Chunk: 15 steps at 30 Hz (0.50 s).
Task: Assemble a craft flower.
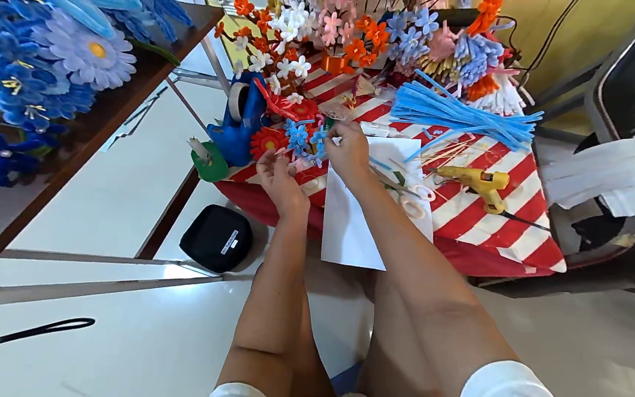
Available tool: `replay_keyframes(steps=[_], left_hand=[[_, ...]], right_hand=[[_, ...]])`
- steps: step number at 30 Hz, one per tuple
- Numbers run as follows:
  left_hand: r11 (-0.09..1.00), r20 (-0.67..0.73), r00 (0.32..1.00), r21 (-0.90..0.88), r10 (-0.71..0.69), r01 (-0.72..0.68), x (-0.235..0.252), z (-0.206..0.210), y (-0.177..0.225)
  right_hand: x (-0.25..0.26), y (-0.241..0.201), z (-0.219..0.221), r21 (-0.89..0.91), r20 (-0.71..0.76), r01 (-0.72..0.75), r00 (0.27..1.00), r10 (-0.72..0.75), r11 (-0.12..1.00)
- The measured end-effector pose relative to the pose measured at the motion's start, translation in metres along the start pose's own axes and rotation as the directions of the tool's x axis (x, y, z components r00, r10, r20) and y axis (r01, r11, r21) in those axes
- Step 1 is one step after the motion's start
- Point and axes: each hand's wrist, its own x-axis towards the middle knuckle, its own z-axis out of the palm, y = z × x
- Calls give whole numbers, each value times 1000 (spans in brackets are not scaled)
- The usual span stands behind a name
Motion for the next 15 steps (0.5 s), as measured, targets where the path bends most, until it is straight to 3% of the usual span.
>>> replay_keyframes(steps=[6,9,12,15], left_hand=[[1000,13,1000,17,16,-16,3,2,1],[1000,9,1000,16,11,-11,3,4,2],[998,18,999,31,48,-49,2,5,0],[989,73,989,63,132,-136,-1,5,-5]], right_hand=[[20,7,16,-202,193,25,981,15,979],[23,5,3,-159,273,4,961,40,987],[25,6,-35,19,237,-7,971,2,1000],[31,21,-74,101,104,-35,994,24,994]])
